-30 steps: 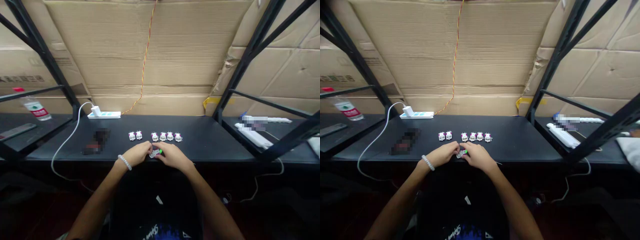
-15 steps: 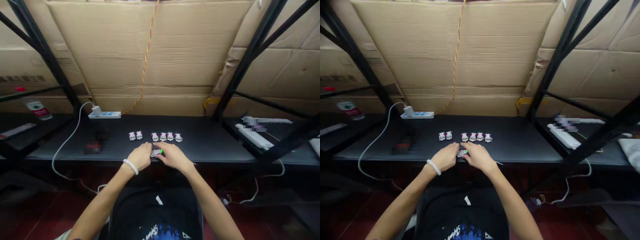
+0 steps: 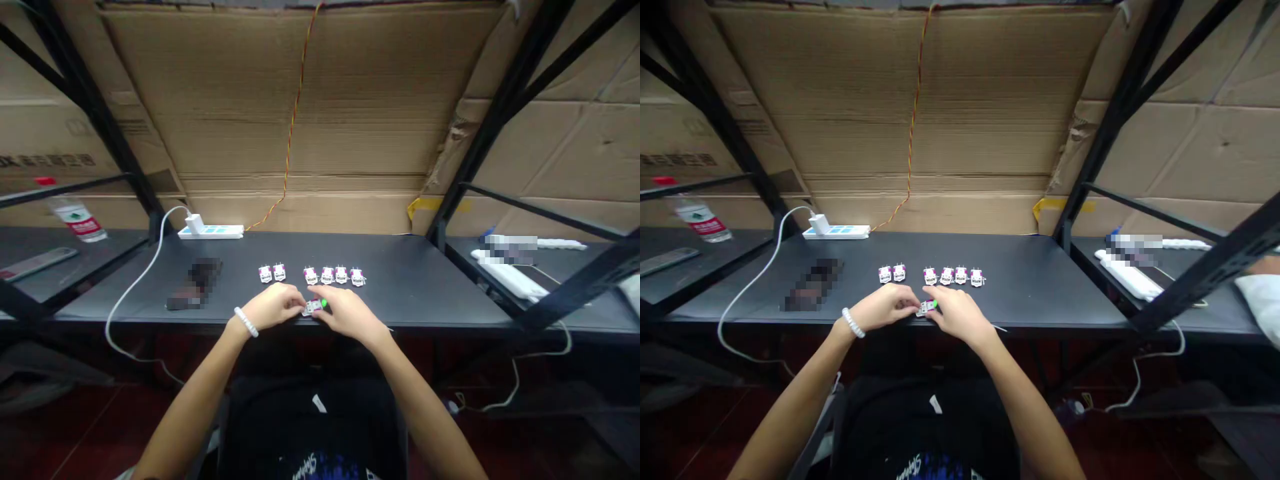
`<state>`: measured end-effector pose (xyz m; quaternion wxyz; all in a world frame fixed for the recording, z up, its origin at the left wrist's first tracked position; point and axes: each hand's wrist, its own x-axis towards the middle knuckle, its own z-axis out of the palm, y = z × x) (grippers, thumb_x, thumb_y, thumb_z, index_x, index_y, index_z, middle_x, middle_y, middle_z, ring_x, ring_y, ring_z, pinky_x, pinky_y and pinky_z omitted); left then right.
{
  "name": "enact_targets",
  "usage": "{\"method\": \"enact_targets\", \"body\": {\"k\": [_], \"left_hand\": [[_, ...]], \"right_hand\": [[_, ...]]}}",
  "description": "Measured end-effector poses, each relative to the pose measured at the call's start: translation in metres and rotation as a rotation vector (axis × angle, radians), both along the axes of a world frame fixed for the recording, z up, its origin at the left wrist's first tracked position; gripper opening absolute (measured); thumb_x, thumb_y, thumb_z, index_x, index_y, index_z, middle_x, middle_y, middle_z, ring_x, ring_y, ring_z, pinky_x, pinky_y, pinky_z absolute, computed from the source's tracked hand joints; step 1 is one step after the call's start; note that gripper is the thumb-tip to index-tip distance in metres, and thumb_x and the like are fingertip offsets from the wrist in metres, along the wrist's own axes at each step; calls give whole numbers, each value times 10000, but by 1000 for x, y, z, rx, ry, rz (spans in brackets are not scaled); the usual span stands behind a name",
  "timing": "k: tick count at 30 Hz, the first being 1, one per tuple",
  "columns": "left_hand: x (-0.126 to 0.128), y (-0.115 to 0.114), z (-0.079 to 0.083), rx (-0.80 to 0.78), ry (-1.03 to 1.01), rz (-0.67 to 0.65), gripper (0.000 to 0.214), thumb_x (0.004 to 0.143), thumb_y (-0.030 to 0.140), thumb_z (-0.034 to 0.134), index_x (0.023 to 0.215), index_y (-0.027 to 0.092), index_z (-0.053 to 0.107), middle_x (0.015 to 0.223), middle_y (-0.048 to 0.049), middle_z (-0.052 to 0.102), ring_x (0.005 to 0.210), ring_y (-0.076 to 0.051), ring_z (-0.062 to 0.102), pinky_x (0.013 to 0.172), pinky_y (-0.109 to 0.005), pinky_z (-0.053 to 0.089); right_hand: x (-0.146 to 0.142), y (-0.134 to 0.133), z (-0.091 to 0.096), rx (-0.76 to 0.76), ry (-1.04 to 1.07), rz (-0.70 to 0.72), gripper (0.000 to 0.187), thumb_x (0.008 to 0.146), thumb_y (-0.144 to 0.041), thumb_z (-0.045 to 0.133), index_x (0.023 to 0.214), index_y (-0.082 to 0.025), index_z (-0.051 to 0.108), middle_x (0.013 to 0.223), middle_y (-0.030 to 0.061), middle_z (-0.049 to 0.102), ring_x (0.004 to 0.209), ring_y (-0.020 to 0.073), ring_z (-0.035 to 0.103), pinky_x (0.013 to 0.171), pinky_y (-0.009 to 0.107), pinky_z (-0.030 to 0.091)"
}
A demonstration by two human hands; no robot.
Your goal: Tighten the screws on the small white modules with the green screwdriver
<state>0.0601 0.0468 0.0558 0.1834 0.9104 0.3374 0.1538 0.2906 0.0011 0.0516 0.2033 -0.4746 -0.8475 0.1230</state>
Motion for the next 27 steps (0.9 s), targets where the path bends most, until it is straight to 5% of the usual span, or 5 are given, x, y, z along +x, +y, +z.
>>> {"method": "enact_targets", "body": {"k": [17,27], "left_hand": [[0,10,-6,56,15,-30,118,916,177,619,883,161,731,787,-27,686,702,-144,617,690,-236,464],[13,-8,-2,144,180,103,125,953,168,584,875,170,681,821,-43,700,742,-184,667,720,-262,500]], "right_hand": [[0,1,-2,8,2,1,528,967,-291,668,1484,-239,575,1459,118,674,1324,313,667,1117,470,533],[-3,-6,8,-8,-94,-21,479,987,-325,663,1452,-239,586,1365,115,713,1201,313,718,1011,427,561]]}}
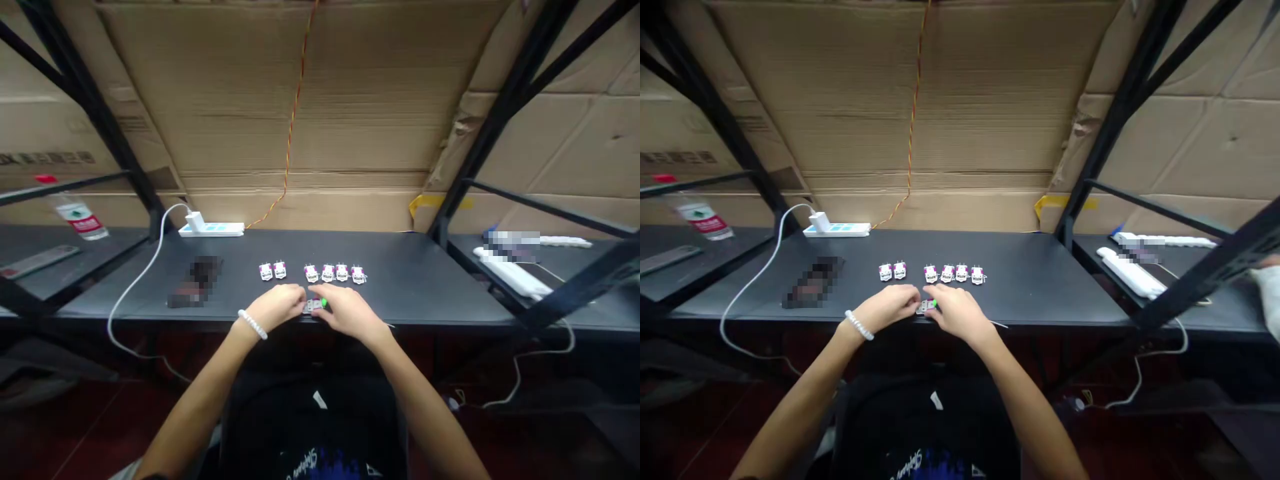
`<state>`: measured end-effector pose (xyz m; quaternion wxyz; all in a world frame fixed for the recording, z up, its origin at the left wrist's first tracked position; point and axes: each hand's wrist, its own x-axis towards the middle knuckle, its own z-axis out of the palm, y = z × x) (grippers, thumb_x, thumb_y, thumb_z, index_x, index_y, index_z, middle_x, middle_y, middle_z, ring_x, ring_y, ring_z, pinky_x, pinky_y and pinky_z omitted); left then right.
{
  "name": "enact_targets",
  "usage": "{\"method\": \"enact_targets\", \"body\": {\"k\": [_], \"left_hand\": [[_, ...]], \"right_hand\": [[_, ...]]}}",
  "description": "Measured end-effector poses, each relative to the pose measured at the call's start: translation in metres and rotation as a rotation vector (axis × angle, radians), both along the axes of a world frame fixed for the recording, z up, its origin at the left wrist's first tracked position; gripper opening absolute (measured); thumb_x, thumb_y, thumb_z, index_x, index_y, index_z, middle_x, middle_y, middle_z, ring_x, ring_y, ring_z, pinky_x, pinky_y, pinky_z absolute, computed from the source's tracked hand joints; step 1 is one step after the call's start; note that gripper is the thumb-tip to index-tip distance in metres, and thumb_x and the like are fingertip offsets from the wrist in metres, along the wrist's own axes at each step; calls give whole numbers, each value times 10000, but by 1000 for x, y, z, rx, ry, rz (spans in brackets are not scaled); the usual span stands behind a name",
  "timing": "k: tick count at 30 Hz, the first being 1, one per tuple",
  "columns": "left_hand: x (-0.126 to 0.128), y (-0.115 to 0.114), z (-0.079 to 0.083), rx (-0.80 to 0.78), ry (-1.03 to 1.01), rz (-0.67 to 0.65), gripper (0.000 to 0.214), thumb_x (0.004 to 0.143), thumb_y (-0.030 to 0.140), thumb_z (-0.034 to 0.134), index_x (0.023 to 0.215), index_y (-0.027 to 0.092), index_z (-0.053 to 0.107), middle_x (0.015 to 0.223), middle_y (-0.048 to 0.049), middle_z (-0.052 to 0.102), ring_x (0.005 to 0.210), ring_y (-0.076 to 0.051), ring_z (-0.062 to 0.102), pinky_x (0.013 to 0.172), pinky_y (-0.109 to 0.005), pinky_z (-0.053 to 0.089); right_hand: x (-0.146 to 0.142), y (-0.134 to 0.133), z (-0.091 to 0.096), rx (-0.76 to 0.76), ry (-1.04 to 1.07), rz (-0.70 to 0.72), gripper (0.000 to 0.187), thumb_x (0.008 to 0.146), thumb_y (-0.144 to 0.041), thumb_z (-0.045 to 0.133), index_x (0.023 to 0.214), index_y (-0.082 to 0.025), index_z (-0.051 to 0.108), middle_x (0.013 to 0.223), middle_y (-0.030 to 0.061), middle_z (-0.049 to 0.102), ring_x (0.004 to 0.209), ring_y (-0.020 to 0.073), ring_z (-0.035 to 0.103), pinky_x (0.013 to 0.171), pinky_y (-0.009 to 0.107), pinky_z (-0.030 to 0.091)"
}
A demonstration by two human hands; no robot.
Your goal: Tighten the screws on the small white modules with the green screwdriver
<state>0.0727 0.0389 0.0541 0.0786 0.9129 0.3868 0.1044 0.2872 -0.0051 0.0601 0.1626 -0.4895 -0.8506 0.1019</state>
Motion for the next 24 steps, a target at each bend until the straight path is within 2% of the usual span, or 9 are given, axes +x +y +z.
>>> {"method": "enact_targets", "body": {"k": [3,6,10,14,19,24], "left_hand": [[3,-3,2,-16,-7,51,150,977,204,570,865,171,666,825,-47,703,757,-194,676,729,-268,508],[0,-2,4,-49,-87,53,144,980,202,569,884,165,670,830,-46,706,755,-187,669,743,-271,511],[-8,3,7,-48,-196,-71,148,998,199,545,953,176,684,930,-52,722,854,-192,681,818,-287,523],[-15,7,7,-38,-256,-179,223,1024,155,460,973,187,674,981,-55,700,914,-194,670,860,-303,521],[-16,9,7,-47,-312,-251,216,1041,166,452,960,179,652,957,-52,669,893,-183,649,838,-291,511],[-12,9,6,16,-309,-298,259,1034,105,391,957,174,628,973,-55,626,873,-175,618,826,-290,516]], "right_hand": [[-3,-5,6,20,-68,-7,425,1018,-342,615,1433,-252,590,1328,108,711,1089,289,746,921,387,571],[-5,-8,10,56,-95,-28,440,1026,-343,605,1453,-241,570,1387,116,676,1088,282,740,900,365,565],[-2,-8,12,76,-69,-29,449,1022,-342,623,1454,-231,570,1413,114,667,1137,284,725,929,373,562],[2,-9,13,99,-34,0,431,1020,-341,633,1434,-228,590,1363,111,695,1100,268,735,923,372,568],[5,-12,15,151,-13,23,427,1000,-332,669,1409,-222,615,1350,114,701,1076,269,742,901,375,583],[8,-12,14,191,3,26,410,995,-315,675,1392,-228,626,1336,111,710,1058,266,745,896,378,588]]}}
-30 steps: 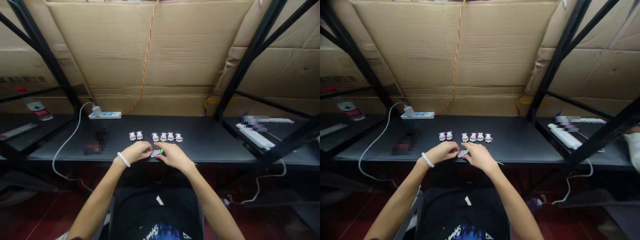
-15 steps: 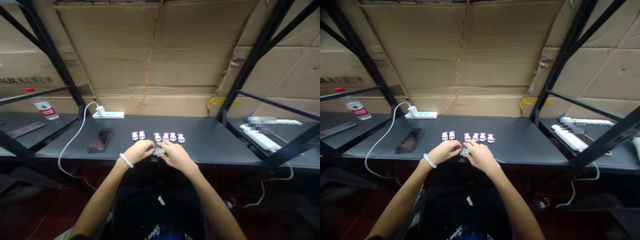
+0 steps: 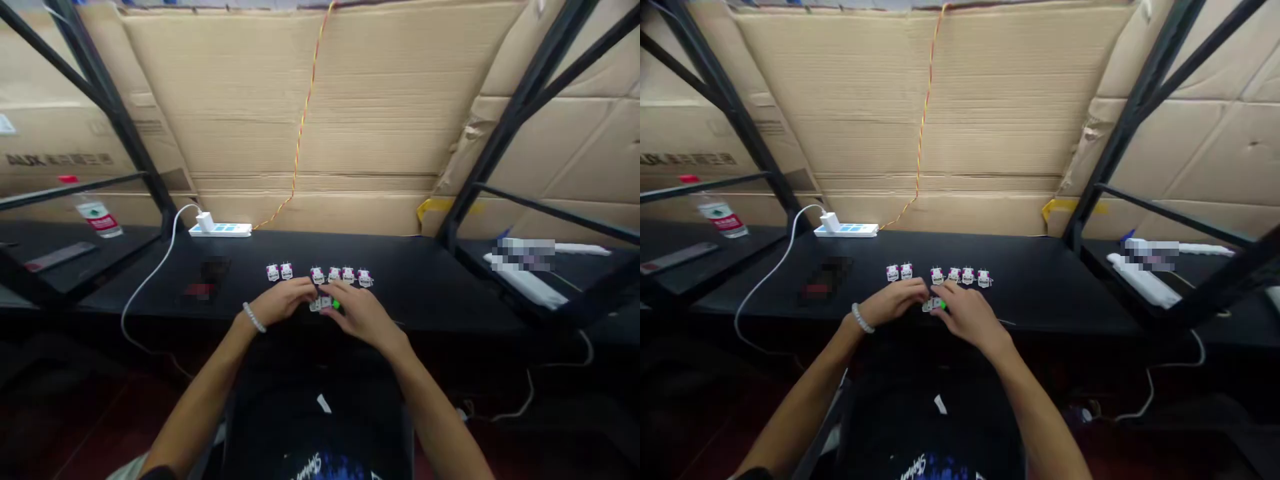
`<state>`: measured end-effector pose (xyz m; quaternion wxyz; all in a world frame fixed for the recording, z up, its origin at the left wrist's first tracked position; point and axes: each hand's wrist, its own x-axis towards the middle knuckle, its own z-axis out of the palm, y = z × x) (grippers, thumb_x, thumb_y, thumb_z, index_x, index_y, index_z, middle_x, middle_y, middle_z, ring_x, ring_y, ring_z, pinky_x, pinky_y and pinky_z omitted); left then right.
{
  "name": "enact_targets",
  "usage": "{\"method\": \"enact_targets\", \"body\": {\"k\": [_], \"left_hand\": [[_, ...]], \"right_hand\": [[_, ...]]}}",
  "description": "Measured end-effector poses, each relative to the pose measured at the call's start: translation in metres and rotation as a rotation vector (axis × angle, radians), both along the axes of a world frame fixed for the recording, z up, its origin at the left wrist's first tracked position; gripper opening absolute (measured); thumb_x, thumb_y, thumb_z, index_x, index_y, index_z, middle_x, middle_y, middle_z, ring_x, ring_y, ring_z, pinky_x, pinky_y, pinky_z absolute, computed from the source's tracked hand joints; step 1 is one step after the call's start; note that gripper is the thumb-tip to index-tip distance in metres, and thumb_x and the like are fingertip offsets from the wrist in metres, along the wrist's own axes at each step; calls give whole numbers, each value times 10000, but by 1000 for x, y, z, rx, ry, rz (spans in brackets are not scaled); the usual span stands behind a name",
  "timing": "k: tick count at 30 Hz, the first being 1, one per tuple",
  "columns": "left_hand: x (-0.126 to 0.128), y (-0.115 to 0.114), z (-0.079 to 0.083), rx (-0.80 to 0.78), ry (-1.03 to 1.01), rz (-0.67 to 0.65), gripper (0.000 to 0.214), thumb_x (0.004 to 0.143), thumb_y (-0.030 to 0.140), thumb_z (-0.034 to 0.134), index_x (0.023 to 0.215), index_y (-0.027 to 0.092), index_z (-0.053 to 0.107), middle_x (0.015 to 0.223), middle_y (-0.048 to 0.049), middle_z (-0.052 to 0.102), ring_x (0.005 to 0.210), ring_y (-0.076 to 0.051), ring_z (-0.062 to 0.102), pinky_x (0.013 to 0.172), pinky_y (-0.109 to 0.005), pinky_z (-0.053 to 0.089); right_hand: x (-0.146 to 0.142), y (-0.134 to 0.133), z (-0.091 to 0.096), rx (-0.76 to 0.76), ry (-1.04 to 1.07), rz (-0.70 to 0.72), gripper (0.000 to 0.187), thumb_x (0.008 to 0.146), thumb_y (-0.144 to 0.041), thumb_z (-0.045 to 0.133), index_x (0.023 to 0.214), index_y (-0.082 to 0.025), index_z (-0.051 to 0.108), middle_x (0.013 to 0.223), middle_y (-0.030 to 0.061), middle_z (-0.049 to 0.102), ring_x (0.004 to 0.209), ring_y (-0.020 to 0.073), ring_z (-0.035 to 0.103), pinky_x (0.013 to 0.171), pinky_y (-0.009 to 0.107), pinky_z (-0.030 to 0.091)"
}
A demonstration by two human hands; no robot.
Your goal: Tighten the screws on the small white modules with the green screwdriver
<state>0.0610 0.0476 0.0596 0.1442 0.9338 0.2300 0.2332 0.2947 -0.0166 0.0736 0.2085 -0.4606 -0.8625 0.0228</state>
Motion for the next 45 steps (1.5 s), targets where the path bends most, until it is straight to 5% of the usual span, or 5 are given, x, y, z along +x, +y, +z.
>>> {"method": "enact_targets", "body": {"k": [15,29,39,45], "left_hand": [[18,-17,2,96,157,264,132,983,91,415,965,184,506,981,-86,596,857,-225,564,810,-362,499],[45,-26,-3,-95,-21,715,142,955,113,433,913,191,544,838,-98,670,819,-287,679,760,-388,495],[40,-17,5,-222,-98,707,244,976,180,433,750,208,520,722,-56,644,696,-232,623,657,-324,425],[24,-12,13,-174,-233,575,141,999,229,480,889,194,562,734,4,612,673,-175,587,667,-287,453]], "right_hand": [[-10,-12,12,12,-130,-155,444,1023,-338,614,1451,-225,573,1379,115,685,1001,278,762,803,364,595],[-31,-13,-3,117,-104,-270,376,1034,-325,580,1398,-236,611,1357,124,701,907,233,772,652,291,574],[-33,-12,-10,196,-16,-264,269,1034,-298,577,1274,-249,688,1316,95,725,813,191,752,602,255,529],[-29,-10,-9,228,82,-258,261,1029,-343,608,1242,-237,717,1288,105,733,865,195,755,653,253,550]]}}
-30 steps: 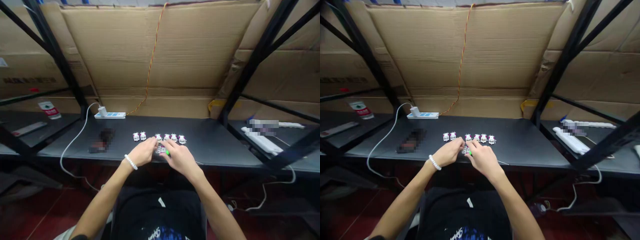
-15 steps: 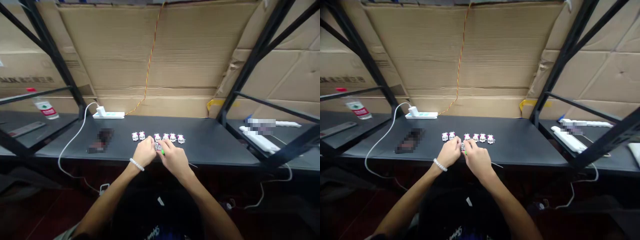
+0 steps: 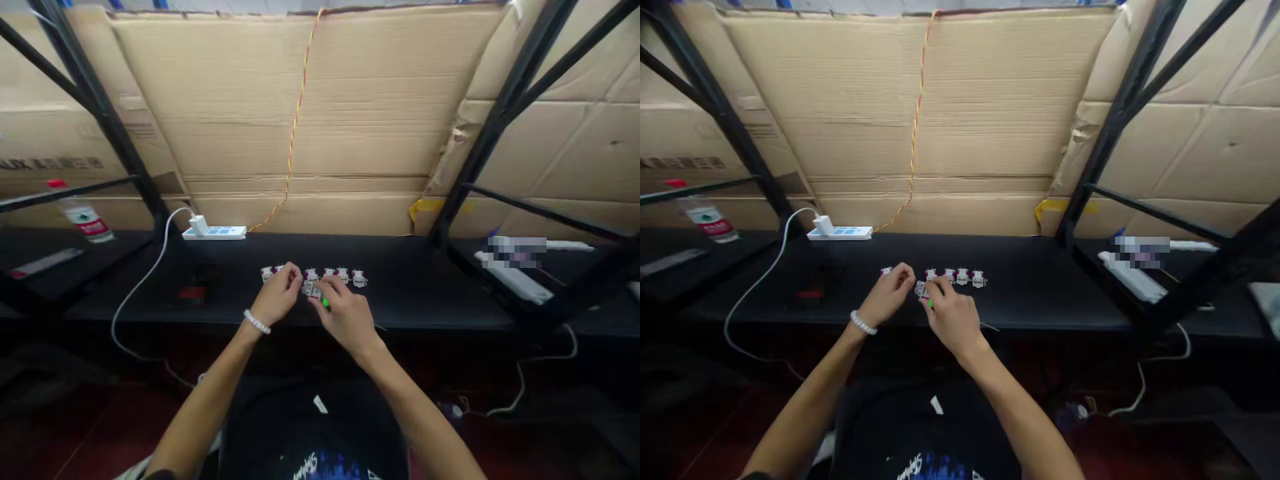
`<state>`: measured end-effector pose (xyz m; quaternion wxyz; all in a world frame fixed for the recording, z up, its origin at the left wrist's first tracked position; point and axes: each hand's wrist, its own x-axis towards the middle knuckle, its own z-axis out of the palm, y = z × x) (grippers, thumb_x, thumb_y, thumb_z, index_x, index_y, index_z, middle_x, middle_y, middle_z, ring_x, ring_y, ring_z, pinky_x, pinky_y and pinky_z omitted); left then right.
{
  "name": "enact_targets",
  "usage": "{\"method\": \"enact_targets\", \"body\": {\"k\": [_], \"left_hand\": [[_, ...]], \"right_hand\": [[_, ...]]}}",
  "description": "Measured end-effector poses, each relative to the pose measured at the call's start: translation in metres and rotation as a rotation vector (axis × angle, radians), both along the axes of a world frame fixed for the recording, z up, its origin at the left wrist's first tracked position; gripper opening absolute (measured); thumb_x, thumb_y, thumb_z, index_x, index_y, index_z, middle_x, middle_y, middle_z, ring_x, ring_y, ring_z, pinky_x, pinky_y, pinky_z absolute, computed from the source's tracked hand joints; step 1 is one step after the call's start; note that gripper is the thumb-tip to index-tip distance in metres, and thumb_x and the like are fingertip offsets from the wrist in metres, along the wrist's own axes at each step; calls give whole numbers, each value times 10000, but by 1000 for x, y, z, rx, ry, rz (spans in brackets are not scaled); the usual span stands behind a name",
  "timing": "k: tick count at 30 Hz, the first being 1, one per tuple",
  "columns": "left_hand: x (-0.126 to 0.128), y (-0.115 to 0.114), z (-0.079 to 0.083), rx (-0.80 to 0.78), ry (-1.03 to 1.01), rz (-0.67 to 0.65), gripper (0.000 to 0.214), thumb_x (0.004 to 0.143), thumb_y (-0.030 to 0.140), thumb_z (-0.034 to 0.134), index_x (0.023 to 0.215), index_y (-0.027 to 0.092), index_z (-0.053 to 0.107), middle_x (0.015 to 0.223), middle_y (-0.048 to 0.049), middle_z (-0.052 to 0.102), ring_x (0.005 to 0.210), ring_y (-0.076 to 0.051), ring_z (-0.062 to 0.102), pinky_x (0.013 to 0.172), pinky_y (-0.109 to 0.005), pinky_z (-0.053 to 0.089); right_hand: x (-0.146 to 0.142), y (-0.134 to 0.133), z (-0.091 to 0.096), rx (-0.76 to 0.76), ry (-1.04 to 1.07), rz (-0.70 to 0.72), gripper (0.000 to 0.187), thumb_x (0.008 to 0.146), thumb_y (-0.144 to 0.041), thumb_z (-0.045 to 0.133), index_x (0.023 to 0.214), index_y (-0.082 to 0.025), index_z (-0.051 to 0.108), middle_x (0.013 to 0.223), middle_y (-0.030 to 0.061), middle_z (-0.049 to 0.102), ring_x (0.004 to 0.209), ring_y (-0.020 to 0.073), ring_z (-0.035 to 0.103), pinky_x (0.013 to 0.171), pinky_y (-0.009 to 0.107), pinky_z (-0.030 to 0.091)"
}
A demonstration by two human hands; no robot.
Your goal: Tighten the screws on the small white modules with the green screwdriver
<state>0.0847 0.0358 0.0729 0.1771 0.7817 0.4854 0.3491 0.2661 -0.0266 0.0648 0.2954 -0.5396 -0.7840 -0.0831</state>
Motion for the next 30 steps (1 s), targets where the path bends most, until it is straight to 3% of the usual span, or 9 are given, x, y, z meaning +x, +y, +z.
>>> {"method": "enact_targets", "body": {"k": [7,15,23,30], "left_hand": [[-15,6,9,298,54,-321,189,1009,161,523,980,186,708,1028,-58,692,931,-178,668,872,-302,546],[-26,12,7,391,199,-429,265,1035,150,476,988,195,733,1007,-62,720,917,-166,686,847,-279,560],[-21,14,1,535,253,-435,325,1048,97,379,983,183,685,983,-81,712,916,-184,643,840,-305,538],[-9,9,-9,575,137,-299,250,1067,158,433,965,190,658,959,-75,703,911,-188,642,862,-325,542]], "right_hand": [[14,4,6,-6,88,64,259,1021,-333,631,1242,-227,713,1268,106,738,978,229,758,776,302,599],[21,5,7,-18,114,175,251,984,-325,696,1216,-230,721,1244,97,748,1053,243,748,866,338,614],[23,3,11,-10,136,187,253,987,-334,691,1215,-227,722,1248,98,753,1066,244,747,902,357,619],[20,-4,13,46,103,99,253,1020,-373,634,1200,-227,733,1231,103,755,986,224,754,812,312,612]]}}
